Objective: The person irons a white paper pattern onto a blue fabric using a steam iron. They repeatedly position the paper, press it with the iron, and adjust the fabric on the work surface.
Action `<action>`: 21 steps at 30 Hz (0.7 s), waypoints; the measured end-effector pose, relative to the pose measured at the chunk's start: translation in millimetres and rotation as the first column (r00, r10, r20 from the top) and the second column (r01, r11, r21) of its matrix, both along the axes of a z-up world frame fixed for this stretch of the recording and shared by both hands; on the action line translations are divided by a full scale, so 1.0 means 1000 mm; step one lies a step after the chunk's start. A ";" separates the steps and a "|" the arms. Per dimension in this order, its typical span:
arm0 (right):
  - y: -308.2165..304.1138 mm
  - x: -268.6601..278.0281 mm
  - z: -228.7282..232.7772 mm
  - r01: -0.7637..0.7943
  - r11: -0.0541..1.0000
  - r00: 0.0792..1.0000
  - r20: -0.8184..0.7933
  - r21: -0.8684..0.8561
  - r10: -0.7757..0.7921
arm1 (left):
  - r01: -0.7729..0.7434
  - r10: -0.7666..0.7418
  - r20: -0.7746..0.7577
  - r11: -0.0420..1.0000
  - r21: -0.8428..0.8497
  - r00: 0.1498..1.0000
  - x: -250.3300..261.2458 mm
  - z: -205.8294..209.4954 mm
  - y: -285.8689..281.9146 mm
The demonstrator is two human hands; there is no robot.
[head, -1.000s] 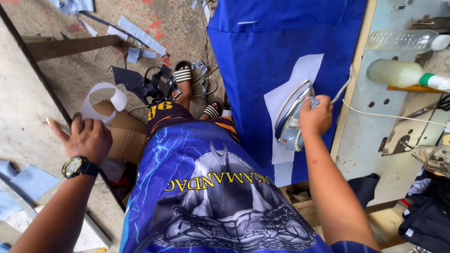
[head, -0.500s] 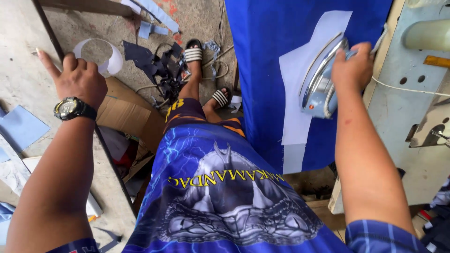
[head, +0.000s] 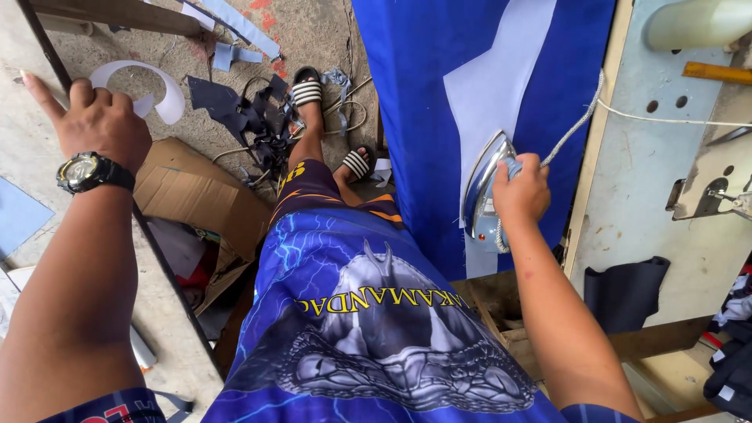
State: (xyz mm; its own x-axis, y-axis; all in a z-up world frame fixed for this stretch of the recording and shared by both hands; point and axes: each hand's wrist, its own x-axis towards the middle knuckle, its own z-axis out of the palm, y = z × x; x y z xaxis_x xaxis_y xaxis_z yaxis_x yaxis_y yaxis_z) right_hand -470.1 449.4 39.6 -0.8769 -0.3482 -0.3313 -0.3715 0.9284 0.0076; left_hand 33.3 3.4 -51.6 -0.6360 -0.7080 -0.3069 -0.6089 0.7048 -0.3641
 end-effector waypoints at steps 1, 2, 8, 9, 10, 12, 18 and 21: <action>-0.003 -0.002 0.002 0.004 1.000 1.000 0.001 0.001 -0.004 | 0.004 -0.004 0.001 1.000 0.001 1.000 0.007 -0.006 0.000; -0.007 -0.003 0.004 0.012 1.000 1.000 0.010 0.008 -0.012 | 0.064 -0.068 -0.069 0.996 -0.056 0.995 0.013 -0.011 0.000; -0.031 -0.033 0.000 -0.030 0.999 0.999 -0.016 -0.019 0.029 | 0.077 -0.085 -0.126 0.995 -0.064 0.988 0.017 -0.016 -0.003; -0.037 -0.039 -0.001 -0.038 0.999 0.999 -0.030 -0.026 0.037 | 0.147 -0.174 -0.210 0.979 -0.142 0.962 0.023 -0.021 -0.004; -0.042 -0.044 -0.001 -0.040 0.999 0.999 -0.027 -0.025 0.040 | 0.144 -0.172 -0.207 0.979 -0.141 0.963 0.021 -0.019 -0.003; -0.054 -0.057 -0.002 -0.033 0.999 0.999 -0.032 -0.025 0.032 | 0.086 -0.095 -0.115 0.993 -0.082 0.989 0.017 -0.015 -0.001; -0.080 -0.096 -0.009 -0.097 0.994 0.990 -0.104 -0.040 0.093 | -0.007 0.007 -0.046 1.000 0.007 0.999 -0.003 0.004 0.003; -0.094 -0.113 -0.010 -0.153 0.987 0.977 -0.157 -0.056 0.143 | 0.015 -0.015 -0.040 1.000 -0.009 0.999 -0.001 0.001 0.003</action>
State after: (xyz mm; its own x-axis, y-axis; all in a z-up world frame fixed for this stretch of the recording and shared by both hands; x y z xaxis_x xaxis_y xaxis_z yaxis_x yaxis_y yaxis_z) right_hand -583.3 355.3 29.5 -0.8523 -0.4948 -0.1696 -0.5041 0.8635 0.0137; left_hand 31.9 6.4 -50.3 -0.6580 -0.7010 -0.2752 -0.6126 0.7108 -0.3457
